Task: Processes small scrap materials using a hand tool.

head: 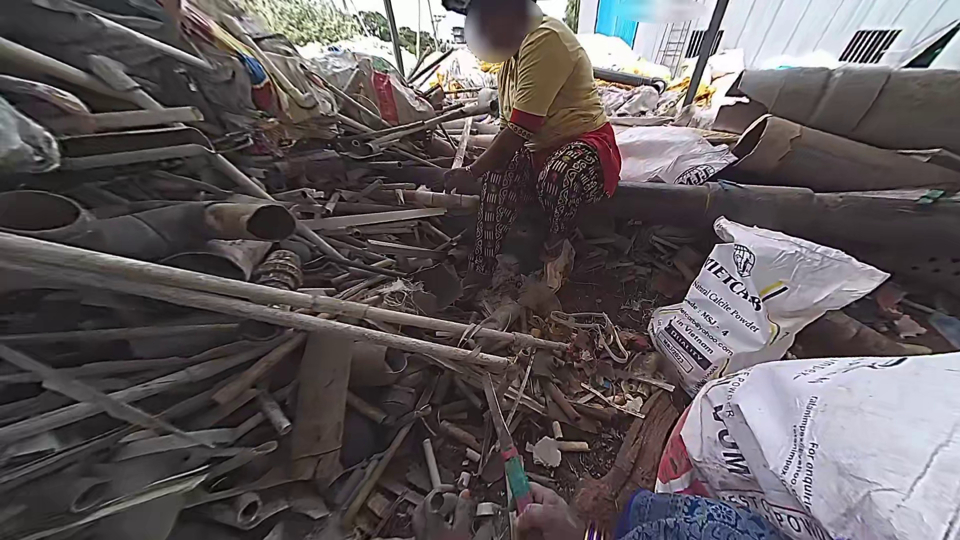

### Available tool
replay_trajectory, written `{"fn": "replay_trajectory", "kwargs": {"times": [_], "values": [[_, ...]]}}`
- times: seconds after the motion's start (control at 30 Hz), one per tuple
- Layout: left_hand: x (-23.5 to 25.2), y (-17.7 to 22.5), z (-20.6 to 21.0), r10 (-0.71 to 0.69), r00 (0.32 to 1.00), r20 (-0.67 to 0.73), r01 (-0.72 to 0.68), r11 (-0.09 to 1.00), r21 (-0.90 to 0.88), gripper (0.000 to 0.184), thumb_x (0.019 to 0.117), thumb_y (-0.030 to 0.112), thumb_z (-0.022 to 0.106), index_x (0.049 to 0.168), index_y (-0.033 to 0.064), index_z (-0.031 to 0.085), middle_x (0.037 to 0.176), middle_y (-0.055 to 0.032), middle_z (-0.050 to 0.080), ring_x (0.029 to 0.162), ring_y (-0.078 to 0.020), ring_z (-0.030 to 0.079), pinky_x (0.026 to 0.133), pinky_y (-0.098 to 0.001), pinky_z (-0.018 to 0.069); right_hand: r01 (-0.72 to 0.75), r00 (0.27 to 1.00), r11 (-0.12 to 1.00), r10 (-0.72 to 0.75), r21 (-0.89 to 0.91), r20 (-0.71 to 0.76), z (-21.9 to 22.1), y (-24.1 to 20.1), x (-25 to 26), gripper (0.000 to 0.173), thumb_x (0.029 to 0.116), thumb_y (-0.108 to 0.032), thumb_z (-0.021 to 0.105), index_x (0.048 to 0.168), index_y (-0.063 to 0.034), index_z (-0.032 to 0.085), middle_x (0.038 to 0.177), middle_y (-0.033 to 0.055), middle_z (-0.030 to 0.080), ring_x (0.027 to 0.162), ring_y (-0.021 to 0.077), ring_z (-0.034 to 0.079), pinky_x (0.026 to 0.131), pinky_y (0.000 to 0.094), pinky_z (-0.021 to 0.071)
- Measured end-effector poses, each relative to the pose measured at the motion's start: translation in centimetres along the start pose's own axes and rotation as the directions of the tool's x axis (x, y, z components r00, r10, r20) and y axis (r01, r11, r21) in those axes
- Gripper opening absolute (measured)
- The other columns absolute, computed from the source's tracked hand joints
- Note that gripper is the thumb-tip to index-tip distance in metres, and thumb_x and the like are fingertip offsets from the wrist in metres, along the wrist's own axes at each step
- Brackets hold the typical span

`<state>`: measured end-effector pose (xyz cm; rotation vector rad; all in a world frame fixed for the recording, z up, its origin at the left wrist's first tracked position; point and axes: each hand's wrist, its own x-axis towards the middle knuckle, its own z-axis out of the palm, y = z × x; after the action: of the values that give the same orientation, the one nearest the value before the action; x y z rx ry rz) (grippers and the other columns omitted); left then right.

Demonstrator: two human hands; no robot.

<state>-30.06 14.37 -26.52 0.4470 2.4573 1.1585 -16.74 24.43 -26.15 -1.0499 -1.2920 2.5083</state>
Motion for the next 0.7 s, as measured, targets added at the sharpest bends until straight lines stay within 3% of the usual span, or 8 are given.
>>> {"fn": "replay_trajectory", "kwargs": {"times": [0.07,0.13,0.23,0.3,0.43,0.5,0.6,0.7], "values": [[0.1,0.0,-0.4,0.094,0.992,-0.09,-0.097,0.995,-0.034,0.037,0.0912,0.01,0.076,0.123,-0.007,0.066,0.133,-0.0317,0.06,0.127,-0.0457,0.057,0.111,-0.0568,0.0414,0.024,0.999,1.0,-0.024,-0.008,-0.046,-0.1,-0.7,-0.2,0.021,0.0991,-0.002,0.047,0.12,-0.0018,0.05,0.075,-0.0011,0.057,0.063,0.0071,0.058,0.063,0.0243,0.052],[0.0,0.1,-1.0,0.188,0.969,-0.158,-0.197,0.979,-0.044,0.035,0.0859,0.006,0.079,0.118,-0.0047,0.071,0.123,-0.0262,0.068,0.12,-0.0407,0.063,0.108,-0.0542,0.0453,0.109,0.987,0.992,-0.116,-0.067,-0.113,0.0,-1.3,-0.4,0.023,0.1031,-0.005,0.044,0.124,0.002,0.05,0.073,-0.002,0.054,0.061,0.0057,0.056,0.062,0.0226,0.0504],[-0.2,0.1,-1.5,0.295,0.926,-0.237,-0.315,0.948,-0.05,0.034,0.086,0.003,0.076,0.118,-0.0065,0.072,0.119,-0.0235,0.072,0.115,-0.0353,0.069,0.105,-0.0472,0.0502,0.243,0.948,0.96,-0.265,-0.137,-0.175,0.1,-0.9,-0.1,0.022,0.1038,-0.005,0.039,0.122,0.0038,0.048,0.065,-0.0054,0.053,0.056,0.0034,0.055,0.06,0.0212,0.0513],[-0.1,0.3,-1.6,0.288,0.927,-0.243,-0.307,0.95,-0.047,0.032,0.0876,0.004,0.075,0.118,-0.006,0.072,0.119,-0.0227,0.072,0.114,-0.0336,0.069,0.105,-0.046,0.0509,0.275,0.942,0.946,-0.301,-0.172,-0.146,0.2,-0.6,-0.1,0.019,0.1023,-0.004,0.04,0.117,0.0014,0.049,0.064,-0.0083,0.053,0.055,0.0014,0.055,0.06,0.0197,0.0516],[0.0,0.2,-1.5,0.266,0.937,-0.227,-0.28,0.959,-0.031,0.028,0.0872,0.003,0.076,0.115,-0.0045,0.074,0.116,-0.022,0.073,0.112,-0.0342,0.07,0.104,-0.047,0.0507,0.075,0.992,0.919,-0.031,-0.386,0.121,-0.5,-0.4,-0.5,0.019,0.0983,-0.009,0.05,0.114,-0.0014,0.056,0.074,-0.0065,0.053,0.059,0.0009,0.05,0.059,0.0194,0.0452],[0.1,-0.1,-1.4,0.271,0.933,-0.235,-0.289,0.956,-0.044,0.027,0.0869,0.003,0.076,0.114,-0.0039,0.075,0.116,-0.0211,0.073,0.112,-0.0339,0.07,0.104,-0.0475,0.051,0.069,0.996,0.93,-0.04,-0.36,0.085,-0.2,0.0,-0.5,0.012,0.0988,-0.009,0.049,0.105,-0.0035,0.058,0.066,-0.0082,0.05,0.054,0.001,0.047,0.056,0.0192,0.0437],[0.2,-0.1,-1.5,0.274,0.933,-0.232,-0.293,0.955,-0.051,0.029,0.0866,0.003,0.077,0.114,-0.0047,0.074,0.117,-0.0222,0.073,0.112,-0.035,0.069,0.103,-0.0483,0.0512,0.15,0.988,0.95,-0.151,-0.274,0.018,0.2,-0.2,-0.5,0.016,0.0992,-0.007,0.044,0.11,-0.0019,0.055,0.065,-0.009,0.049,0.053,0.0005,0.049,0.055,0.0181,0.046],[0.2,0.2,-1.8,0.203,0.954,-0.219,-0.227,0.97,-0.089,0.029,0.0861,0.003,0.078,0.114,-0.0013,0.075,0.117,-0.0192,0.073,0.111,-0.0312,0.07,0.102,-0.0464,0.0522,0.056,0.986,0.936,0.003,-0.347,0.168,-0.2,-0.7,-0.5,0.014,0.0969,-0.009,0.047,0.106,-0.0062,0.058,0.066,-0.01,0.051,0.054,-0.0003,0.048,0.055,0.0175,0.0437]]}}
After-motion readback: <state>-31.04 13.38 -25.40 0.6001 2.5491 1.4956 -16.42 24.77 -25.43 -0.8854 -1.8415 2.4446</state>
